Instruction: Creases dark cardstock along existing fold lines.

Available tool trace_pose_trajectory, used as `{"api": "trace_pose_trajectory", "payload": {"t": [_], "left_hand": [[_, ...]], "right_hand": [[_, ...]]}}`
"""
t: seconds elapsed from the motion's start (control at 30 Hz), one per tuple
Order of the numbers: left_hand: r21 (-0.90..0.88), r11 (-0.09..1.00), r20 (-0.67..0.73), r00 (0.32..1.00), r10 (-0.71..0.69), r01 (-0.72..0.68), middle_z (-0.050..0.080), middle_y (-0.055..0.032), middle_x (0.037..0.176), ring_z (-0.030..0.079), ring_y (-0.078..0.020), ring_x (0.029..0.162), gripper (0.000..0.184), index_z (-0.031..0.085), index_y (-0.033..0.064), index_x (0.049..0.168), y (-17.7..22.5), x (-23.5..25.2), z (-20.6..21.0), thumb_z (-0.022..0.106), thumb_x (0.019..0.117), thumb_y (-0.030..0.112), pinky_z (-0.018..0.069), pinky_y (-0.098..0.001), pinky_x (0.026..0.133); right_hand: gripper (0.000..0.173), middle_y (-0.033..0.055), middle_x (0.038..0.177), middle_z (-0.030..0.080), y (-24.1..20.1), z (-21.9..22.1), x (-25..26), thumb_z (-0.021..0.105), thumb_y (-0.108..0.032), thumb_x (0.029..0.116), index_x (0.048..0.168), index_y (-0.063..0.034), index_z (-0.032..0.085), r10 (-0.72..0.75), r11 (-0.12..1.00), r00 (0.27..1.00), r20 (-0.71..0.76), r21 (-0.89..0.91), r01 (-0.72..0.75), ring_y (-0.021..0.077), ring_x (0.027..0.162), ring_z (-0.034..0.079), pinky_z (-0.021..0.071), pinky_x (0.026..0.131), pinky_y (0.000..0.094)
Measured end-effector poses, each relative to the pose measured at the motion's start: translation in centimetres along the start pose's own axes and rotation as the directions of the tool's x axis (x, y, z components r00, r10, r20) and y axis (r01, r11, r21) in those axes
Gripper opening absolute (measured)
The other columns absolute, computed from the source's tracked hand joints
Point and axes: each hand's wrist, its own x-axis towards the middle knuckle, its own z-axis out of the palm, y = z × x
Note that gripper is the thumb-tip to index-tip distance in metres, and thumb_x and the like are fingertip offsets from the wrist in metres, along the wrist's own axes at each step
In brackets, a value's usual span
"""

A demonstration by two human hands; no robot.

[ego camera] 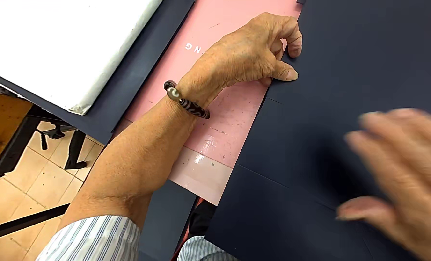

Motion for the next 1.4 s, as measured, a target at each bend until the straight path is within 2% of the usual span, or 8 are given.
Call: {"api": "trace_pose_trajectory", "payload": {"t": [0.1,0.2,0.37,0.53,0.67,0.77,0.97,1.4], "left_hand": [[0.021,1.000,-0.013,1.000,-0.002,0.003,0.056,0.0050,0.069,0.057,-0.0004,0.056,0.025,0.059,0.0078,0.107,0.0,-0.3,0.1,0.077,0.0898,0.010,0.0513,-0.0145,0.052],[0.052,0.998,-0.032,0.998,0.045,-0.043,0.055,0.0065,0.067,0.054,0.0004,0.056,0.025,0.059,0.0080,0.105,-0.3,-0.3,0.2,0.078,0.0897,0.014,0.0480,-0.0136,0.053],[0.009,1.000,-0.108,0.994,-0.004,0.005,0.057,0.0048,0.067,0.056,-0.0005,0.054,0.026,0.059,0.0073,0.103,-0.3,-0.2,0.8,0.079,0.0873,0.012,0.0470,-0.0142,0.050],[-0.041,0.994,-0.153,0.983,-0.102,0.097,0.062,0.0042,0.069,0.059,-0.0017,0.055,0.035,0.056,0.0070,0.108,0.1,-0.1,1.1,0.082,0.0857,0.013,0.0495,-0.0153,0.050],[-0.092,0.988,-0.201,0.969,-0.143,0.127,0.063,0.0029,0.069,0.062,-0.0033,0.057,0.040,0.055,0.0055,0.112,0.3,-0.1,1.4,0.083,0.0836,0.009,0.0524,-0.0166,0.053],[-0.147,0.985,-0.265,0.956,-0.128,0.092,0.061,0.0030,0.065,0.061,-0.0037,0.054,0.043,0.055,0.0050,0.114,0.1,-0.2,2.0,0.083,0.0815,0.005,0.0512,-0.0163,0.051],[-0.031,0.999,-0.304,0.953,0.011,-0.021,0.063,0.0037,0.067,0.060,-0.0026,0.056,0.038,0.061,0.0052,0.113,-0.3,-0.5,2.5,0.082,0.0828,0.007,0.0509,-0.0156,0.055],[-0.097,0.992,-0.323,0.940,-0.113,0.086,0.064,0.0021,0.067,0.058,-0.0028,0.053,0.049,0.059,0.0055,0.123,0.2,-0.2,2.6,0.084,0.0812,0.007,0.0463,-0.0155,0.049]], "right_hand": [[0.077,0.0141,0.153,0.053,-3.4,4.0,4.2,0.029,-0.066,0.1040,0.146,-0.0065,0.054,-0.177,0.953,0.974,-0.138,0.224,0.205,0.0265,0.151,0.038,0.0201,0.125,0.0476],[0.092,0.0143,0.156,0.050,-4.2,5.8,5.6,0.023,-0.075,0.0990,0.149,-0.0032,0.051,-0.223,0.924,0.971,-0.091,0.297,0.240,0.0281,0.153,0.035,0.0176,0.127,0.0521],[0.104,0.0124,0.158,0.048,-4.1,6.6,5.3,0.019,-0.083,0.0927,0.152,-0.0033,0.048,-0.245,0.928,0.970,-0.008,0.287,0.237,0.0276,0.153,0.035,0.0162,0.127,0.0549],[0.105,0.0121,0.158,0.047,-4.1,6.7,5.3,0.019,-0.084,0.0922,0.153,-0.0033,0.047,-0.259,0.927,0.966,-0.003,0.280,0.250,0.0278,0.153,0.034,0.0145,0.127,0.0549],[0.103,0.0111,0.157,0.050,-4.2,6.9,5.3,0.019,-0.083,0.0930,0.151,-0.0031,0.049,-0.255,0.926,0.967,-0.023,0.282,0.251,0.0271,0.152,0.037,0.0187,0.125,0.0552],[0.104,0.0114,0.158,0.048,-4.2,6.9,5.2,0.018,-0.083,0.0933,0.152,-0.0030,0.047,-0.258,0.926,0.966,-0.021,0.280,0.254,0.0271,0.152,0.035,0.0167,0.125,0.0554],[0.105,0.0118,0.158,0.048,-4.2,6.9,5.3,0.016,-0.083,0.0931,0.152,-0.0025,0.047,-0.260,0.931,0.966,-0.017,0.261,0.255,0.0277,0.152,0.036,0.0180,0.125,0.0553],[0.107,0.0131,0.157,0.048,-4.2,6.8,5.3,0.016,-0.084,0.0922,0.152,-0.0014,0.047,-0.267,0.929,0.964,-0.023,0.261,0.263,0.0288,0.152,0.036,0.0176,0.125,0.0551]]}}
